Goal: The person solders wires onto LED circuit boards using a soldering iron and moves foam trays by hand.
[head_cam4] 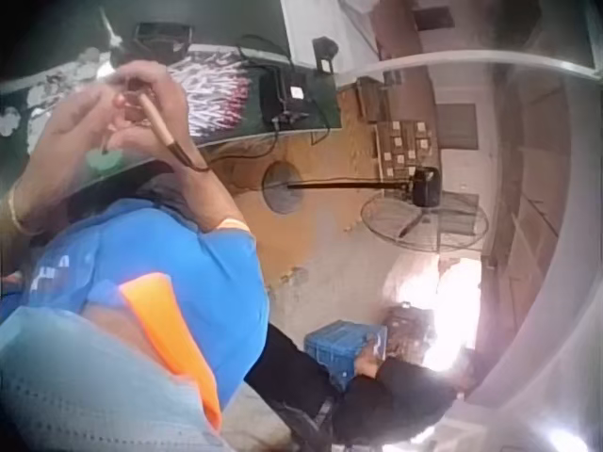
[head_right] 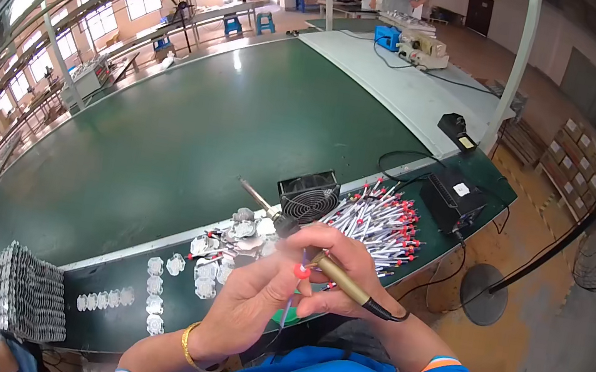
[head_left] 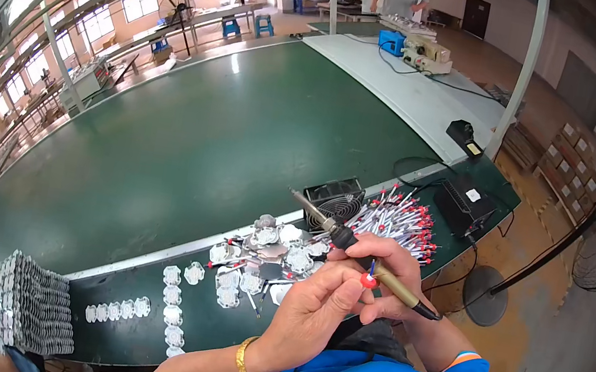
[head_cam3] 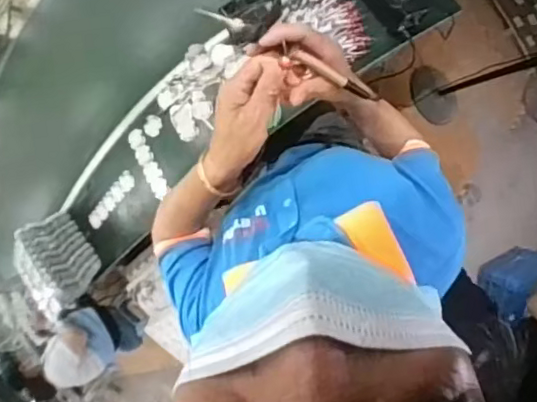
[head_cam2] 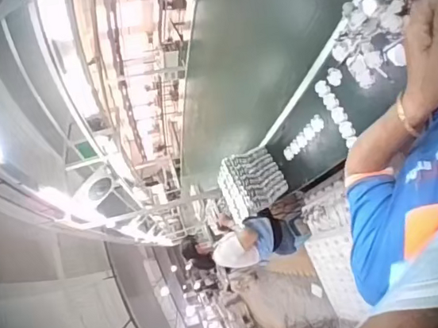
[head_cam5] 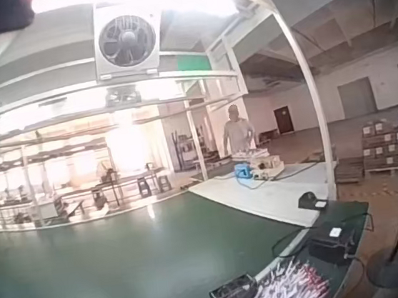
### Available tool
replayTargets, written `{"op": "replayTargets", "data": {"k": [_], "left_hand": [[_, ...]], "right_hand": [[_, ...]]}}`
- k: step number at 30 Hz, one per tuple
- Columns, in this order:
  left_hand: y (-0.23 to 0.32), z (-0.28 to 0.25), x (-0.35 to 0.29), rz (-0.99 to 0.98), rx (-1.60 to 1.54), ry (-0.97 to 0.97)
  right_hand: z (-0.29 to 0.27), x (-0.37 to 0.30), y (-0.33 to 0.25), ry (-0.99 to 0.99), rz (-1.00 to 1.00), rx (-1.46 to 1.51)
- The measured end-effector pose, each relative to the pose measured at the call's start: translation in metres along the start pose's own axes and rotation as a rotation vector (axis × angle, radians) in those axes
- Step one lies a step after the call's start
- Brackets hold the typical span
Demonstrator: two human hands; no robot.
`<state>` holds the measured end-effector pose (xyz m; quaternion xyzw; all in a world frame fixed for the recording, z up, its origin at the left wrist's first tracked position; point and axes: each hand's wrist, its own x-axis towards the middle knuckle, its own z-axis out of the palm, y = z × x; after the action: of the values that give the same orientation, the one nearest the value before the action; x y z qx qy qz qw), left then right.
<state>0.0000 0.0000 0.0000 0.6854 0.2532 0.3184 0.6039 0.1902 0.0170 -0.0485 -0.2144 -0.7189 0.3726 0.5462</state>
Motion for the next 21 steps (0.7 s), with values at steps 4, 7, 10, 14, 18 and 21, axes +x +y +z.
{"op": "replayTargets", "data": {"k": [4,7,10,14,18,21], "left_hand": [[-0.002,0.013,-0.002,0.031,-0.264,0.191],[-0.006,0.002,-0.014,0.128,-0.128,0.381],[-0.018,0.000,-0.031,0.104,-0.130,0.665],[-0.046,-0.008,-0.037,0.097,-0.152,0.768],[-0.083,-0.008,-0.050,0.013,-0.206,0.962],[-0.104,-0.017,-0.053,-0.113,-0.226,1.002]], "right_hand": [[-0.019,-0.007,-0.002,0.182,-0.188,-0.054],[-0.055,-0.016,-0.009,0.301,-0.198,-0.141],[-0.084,-0.033,-0.016,0.434,-0.136,-0.210],[-0.099,-0.045,-0.002,0.419,-0.234,-0.111],[-0.087,-0.056,0.022,0.270,-0.201,-0.157],[-0.069,-0.050,0.037,0.180,-0.134,-0.083]]}}
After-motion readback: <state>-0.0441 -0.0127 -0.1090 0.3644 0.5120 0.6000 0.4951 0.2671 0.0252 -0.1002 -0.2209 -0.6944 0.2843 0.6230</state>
